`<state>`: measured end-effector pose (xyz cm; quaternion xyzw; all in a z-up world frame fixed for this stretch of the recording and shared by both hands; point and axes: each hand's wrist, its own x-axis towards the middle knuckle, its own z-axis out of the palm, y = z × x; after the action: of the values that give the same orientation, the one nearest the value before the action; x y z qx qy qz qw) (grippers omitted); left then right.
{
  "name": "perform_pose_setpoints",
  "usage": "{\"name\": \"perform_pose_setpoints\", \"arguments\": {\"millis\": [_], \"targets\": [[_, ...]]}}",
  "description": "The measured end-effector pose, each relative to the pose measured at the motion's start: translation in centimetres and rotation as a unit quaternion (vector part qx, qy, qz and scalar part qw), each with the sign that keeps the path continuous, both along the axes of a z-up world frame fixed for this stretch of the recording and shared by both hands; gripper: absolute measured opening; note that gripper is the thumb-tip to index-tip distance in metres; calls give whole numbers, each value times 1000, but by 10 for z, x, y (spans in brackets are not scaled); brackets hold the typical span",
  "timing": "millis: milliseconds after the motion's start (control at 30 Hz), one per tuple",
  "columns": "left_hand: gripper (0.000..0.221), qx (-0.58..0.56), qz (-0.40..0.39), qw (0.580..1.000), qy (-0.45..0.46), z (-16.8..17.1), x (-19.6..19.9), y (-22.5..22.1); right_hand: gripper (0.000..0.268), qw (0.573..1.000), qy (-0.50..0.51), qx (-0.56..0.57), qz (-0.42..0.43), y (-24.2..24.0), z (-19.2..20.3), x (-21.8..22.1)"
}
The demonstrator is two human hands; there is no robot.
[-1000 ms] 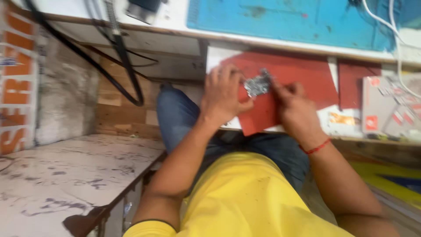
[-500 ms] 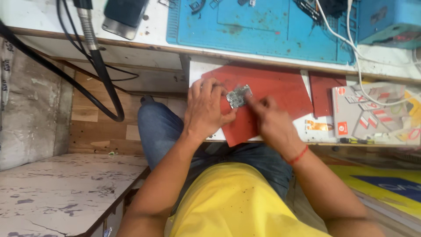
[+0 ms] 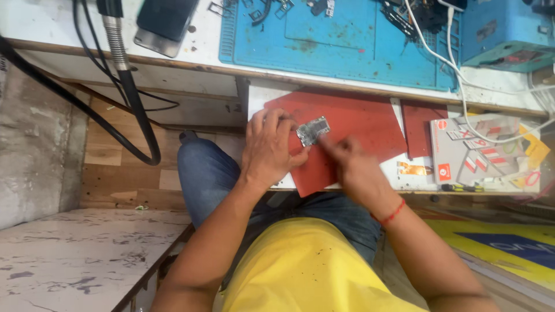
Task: The person rubs a small electronic component on a red sanding pad and then uses a heat gun to apply heat to the component. The person holds the component with one hand while operating the heat gun with the other.
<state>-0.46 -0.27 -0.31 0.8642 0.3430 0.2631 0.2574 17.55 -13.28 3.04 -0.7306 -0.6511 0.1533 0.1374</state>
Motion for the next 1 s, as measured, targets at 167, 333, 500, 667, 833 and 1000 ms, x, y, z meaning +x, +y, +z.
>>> {"name": "perform_pose_setpoints", "arguments": {"millis": [167,333,500,667,833,1000], "targets": [[49,2,-2,1000,3,-2,1,-1,61,998,16,-4,-58,-2,2,-5],[50,15,2,1000,-10,1,-1,3,58,999,31,-22,-24,10,6,-11],[52,13,5,1000,-14,-1,-1,3,61,998,55,-42,15,10,0,-4],[49,8,4,1000,-11,-4,1,0,59,999,21,18,-33,2,-12,-2],[52,1,1,1000,-25,0,1,4,60,999,22,-8,-39,10,-8,-5],[57,4,0,999,-34,-2,-1,5,62,997,43,-68,4,16,5,-5]]}}
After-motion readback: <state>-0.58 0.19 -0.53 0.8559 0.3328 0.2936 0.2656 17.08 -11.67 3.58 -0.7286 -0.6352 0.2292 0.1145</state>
